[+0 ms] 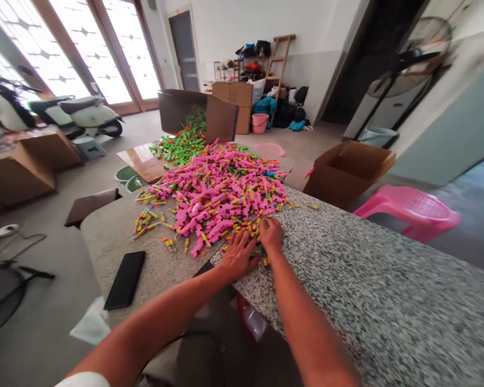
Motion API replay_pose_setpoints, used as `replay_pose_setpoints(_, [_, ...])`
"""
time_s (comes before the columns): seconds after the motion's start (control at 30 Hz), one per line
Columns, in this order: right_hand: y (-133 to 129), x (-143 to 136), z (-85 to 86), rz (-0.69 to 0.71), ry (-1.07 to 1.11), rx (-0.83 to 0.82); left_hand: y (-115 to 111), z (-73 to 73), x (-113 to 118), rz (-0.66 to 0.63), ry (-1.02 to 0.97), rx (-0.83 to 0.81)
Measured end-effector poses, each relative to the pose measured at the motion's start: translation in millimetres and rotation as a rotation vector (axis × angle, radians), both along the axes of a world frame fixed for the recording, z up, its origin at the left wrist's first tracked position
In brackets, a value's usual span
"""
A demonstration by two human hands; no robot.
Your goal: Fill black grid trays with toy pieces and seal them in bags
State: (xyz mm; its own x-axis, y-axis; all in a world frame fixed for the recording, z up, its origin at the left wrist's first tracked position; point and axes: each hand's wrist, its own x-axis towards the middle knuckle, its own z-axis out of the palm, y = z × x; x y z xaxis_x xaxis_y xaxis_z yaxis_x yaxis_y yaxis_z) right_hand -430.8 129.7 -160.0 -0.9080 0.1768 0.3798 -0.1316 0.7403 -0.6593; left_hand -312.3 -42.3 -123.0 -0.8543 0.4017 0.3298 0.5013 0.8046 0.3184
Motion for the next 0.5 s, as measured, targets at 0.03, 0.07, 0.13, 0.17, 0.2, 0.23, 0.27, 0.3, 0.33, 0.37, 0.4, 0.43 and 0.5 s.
replay_pose_setpoints(0.03, [3.0, 2.2, 1.0, 0.019, 0.013, -0.035, -1.5, -1.3, 1.3, 0.024, 0.0, 0.01])
replay_pose_setpoints(0.07, [6.9, 4.7, 2.3, 0.032, 0.025, -0.056, -2.5, -2.7, 2.4, 0.042, -0.003, 0.02])
replay_pose_setpoints(0.13, [16.8, 12.1, 5.2, 0.053, 0.022, -0.061, -3.7, -4.7, 4.1, 0.053, -0.002, 0.036])
replay_pose_setpoints(0.17, [22.8, 17.5, 6.4, 0.048, 0.011, -0.055, -4.3, -4.9, 4.6, 0.049, 0.003, 0.043])
replay_pose_setpoints(0.2, [29.5, 24.3, 7.2, 0.031, 0.001, -0.049, -5.5, -4.5, 5.2, 0.041, 0.014, 0.049])
replay_pose_setpoints(0.23, [37.1, 32.3, 7.1, 0.006, -0.004, -0.044, -7.7, -3.1, 6.0, 0.029, 0.03, 0.057])
replay_pose_setpoints(0.27, [45.3, 41.7, 6.2, -0.022, -0.004, -0.037, -11.2, -0.9, 7.0, 0.016, 0.05, 0.066])
replay_pose_setpoints(0.3, [54.3, 52.1, 4.3, -0.049, 0.002, -0.028, -16.2, 2.0, 8.5, -0.003, 0.07, 0.074])
replay_pose_setpoints(0.33, [63.6, 63.3, 1.6, -0.065, 0.007, -0.013, -23.0, 5.3, 10.6, -0.02, 0.091, 0.079])
replay_pose_setpoints(0.37, [73.0, 74.9, -1.8, -0.076, 0.008, 0.007, -31.2, 8.7, 13.2, -0.032, 0.113, 0.082])
replay_pose_setpoints(0.4, [81.8, 86.8, -5.7, -0.083, 0.004, 0.029, -40.5, 11.7, 16.3, -0.035, 0.134, 0.083])
replay_pose_setpoints(0.43, [89.7, 98.2, -9.7, -0.084, -0.003, 0.048, -50.2, 13.8, 19.5, -0.031, 0.155, 0.082])
replay_pose_setpoints(0.5, [100.7, 118.1, -17.1, -0.092, -0.014, 0.071, -68.0, 14.9, 25.2, -0.022, 0.189, 0.072])
